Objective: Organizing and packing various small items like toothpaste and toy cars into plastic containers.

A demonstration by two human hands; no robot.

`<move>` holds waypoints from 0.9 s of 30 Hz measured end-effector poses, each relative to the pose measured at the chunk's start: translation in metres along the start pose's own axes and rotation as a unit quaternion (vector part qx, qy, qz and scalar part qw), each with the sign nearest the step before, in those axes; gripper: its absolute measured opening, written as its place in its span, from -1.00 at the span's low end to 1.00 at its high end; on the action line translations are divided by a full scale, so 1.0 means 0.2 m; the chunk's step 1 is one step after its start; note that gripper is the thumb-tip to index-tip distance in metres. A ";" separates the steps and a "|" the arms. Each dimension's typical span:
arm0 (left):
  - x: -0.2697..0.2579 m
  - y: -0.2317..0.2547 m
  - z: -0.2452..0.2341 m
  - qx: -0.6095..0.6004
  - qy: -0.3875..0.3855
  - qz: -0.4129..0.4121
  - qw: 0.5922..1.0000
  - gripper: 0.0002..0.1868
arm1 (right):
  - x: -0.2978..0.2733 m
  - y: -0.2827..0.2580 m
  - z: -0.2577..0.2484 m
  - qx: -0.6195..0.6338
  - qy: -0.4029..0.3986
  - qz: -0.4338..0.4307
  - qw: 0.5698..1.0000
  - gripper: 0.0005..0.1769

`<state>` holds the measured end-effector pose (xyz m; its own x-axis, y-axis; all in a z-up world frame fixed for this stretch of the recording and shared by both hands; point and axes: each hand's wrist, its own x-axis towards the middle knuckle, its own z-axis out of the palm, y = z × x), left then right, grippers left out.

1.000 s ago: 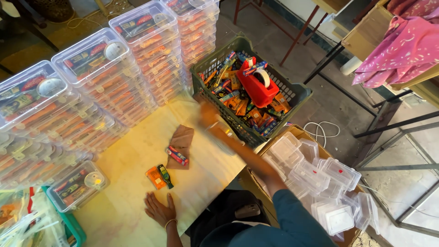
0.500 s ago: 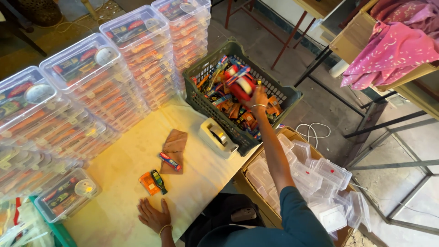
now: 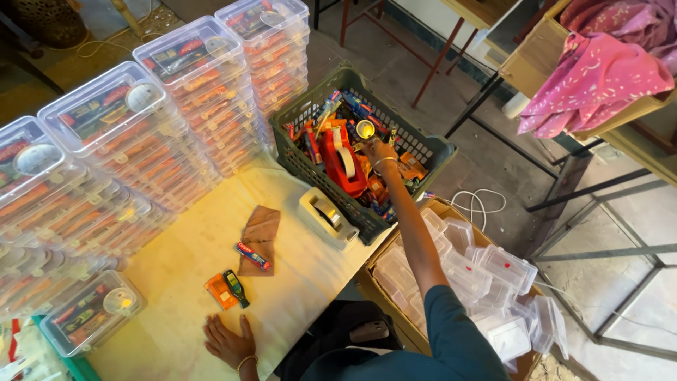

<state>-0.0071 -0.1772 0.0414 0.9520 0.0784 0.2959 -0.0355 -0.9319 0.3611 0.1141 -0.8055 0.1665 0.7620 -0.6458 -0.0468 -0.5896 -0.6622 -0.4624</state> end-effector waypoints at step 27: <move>-0.01 -0.03 0.16 0.031 0.021 -0.037 0.999 -0.17 | 0.32 0.03 -0.15 -0.205 -0.110 -0.119 0.965 -0.45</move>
<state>0.0016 -0.1837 0.0099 0.9378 0.1621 0.3069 0.0555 -0.9429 0.3284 0.1516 -0.8626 0.1876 0.9008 -0.3900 -0.1908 -0.4125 -0.9059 -0.0960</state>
